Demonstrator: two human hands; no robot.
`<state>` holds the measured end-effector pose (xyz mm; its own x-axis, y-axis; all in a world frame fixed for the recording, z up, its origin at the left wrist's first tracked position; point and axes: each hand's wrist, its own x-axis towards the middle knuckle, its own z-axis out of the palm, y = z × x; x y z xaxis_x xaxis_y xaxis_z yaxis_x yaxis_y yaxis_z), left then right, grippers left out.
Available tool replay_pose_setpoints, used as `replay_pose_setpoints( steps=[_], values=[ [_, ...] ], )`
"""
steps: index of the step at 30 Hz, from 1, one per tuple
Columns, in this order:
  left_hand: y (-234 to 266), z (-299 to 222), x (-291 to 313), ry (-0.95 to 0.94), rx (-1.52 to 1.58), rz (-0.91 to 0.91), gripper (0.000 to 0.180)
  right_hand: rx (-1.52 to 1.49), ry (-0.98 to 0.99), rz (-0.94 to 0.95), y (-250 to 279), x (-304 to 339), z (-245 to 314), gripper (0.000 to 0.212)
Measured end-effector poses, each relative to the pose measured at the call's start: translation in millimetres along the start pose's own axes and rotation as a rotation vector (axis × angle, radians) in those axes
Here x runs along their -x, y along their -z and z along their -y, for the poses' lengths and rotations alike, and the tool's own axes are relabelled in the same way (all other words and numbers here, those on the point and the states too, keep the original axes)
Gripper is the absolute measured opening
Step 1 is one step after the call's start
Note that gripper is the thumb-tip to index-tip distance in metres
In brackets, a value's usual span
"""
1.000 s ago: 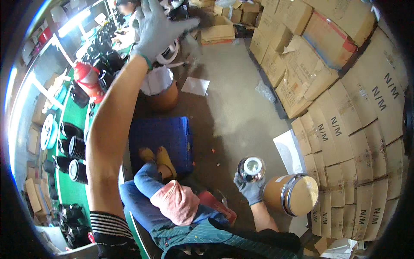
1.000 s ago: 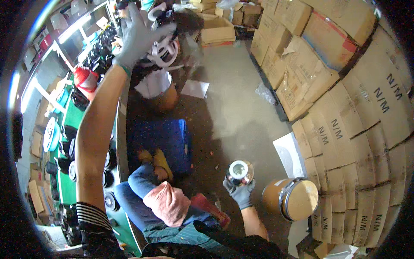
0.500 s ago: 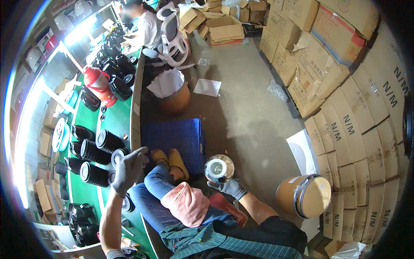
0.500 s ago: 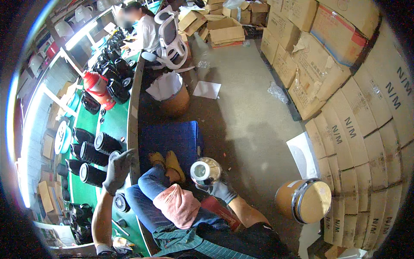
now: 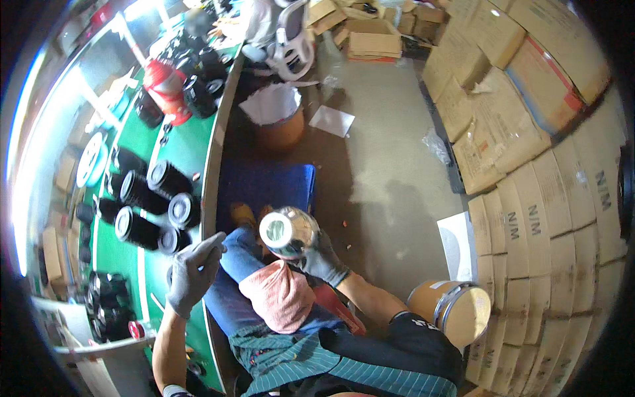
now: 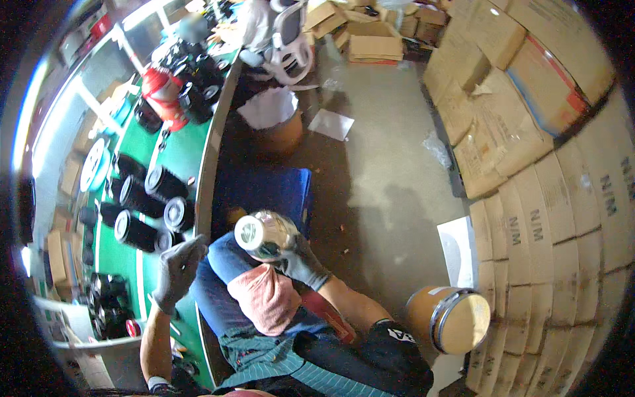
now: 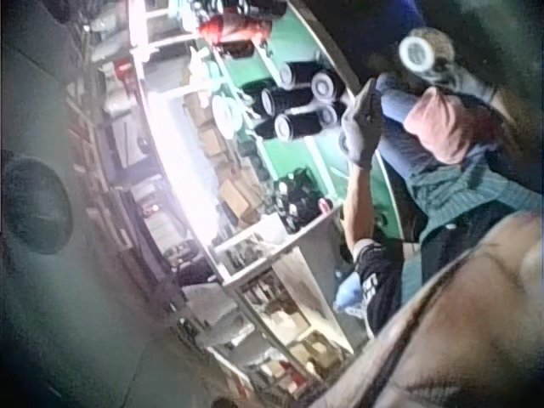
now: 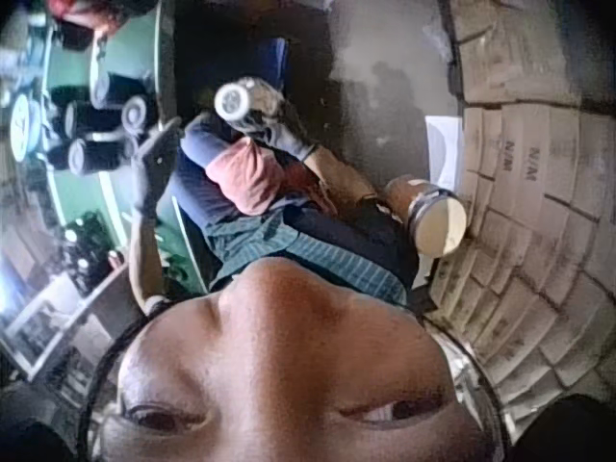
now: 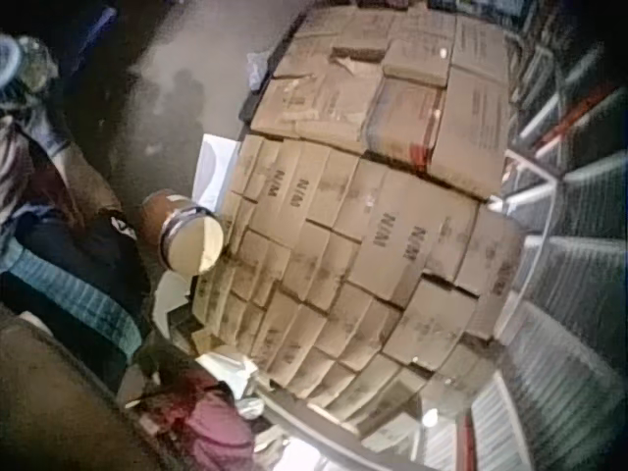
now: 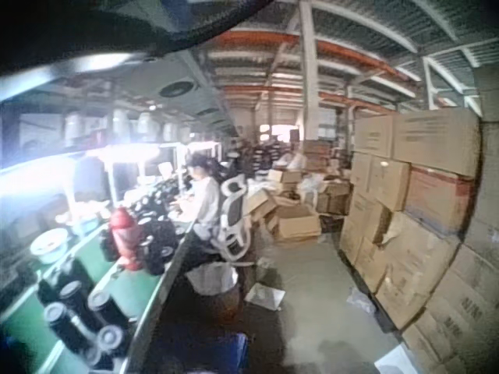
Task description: The person assembles black kettles by inserting a metal rod into the base and securing a lid. They handle each kettle one at a time, place the assembled units on the table, and occasionally reach into a cardboard box to retrieve parts.
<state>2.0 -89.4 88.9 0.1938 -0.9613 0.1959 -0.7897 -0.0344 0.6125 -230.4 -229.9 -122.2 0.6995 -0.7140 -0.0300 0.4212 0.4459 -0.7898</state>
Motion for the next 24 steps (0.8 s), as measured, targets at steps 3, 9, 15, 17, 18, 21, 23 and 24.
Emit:
replay_pose_setpoints(
  steps=[3,9,15,17,18,21,23,24],
  values=[
    [8.8,-3.7,22.5,-0.001,-0.101,-0.125,0.031,-0.196,-0.071,0.124,-31.9,-27.1,16.9,0.074],
    [36.9,-33.4,84.5,0.124,-0.122,-0.337,0.05,-0.712,-0.372,0.398,-85.1,-61.1,-3.0,0.073],
    [51.6,-63.4,140.4,0.282,-0.405,-0.504,0.057,-0.48,-0.492,0.515,-129.0,-62.8,-44.9,0.063],
    [50.5,-70.9,164.4,0.264,-0.395,-0.541,0.05,-0.006,-0.254,0.644,-150.0,-55.7,-61.5,0.059],
    [48.8,-77.8,176.0,0.29,-0.384,-0.632,0.04,0.628,0.181,0.699,-161.5,-53.0,-69.0,0.057],
    [44.8,-106.3,218.9,0.433,-0.487,-0.75,0.031,0.959,0.889,0.824,-184.6,-45.9,-90.4,0.051],
    [43.8,-132.8,243.2,0.572,-0.543,-0.789,0.033,1.107,0.826,1.02,-195.3,-37.2,-101.5,0.05],
    [43.9,-147.4,255.5,0.579,-0.542,-0.849,0.035,1.201,0.774,1.09,-204.4,-33.7,-105.3,0.05]
  ],
)
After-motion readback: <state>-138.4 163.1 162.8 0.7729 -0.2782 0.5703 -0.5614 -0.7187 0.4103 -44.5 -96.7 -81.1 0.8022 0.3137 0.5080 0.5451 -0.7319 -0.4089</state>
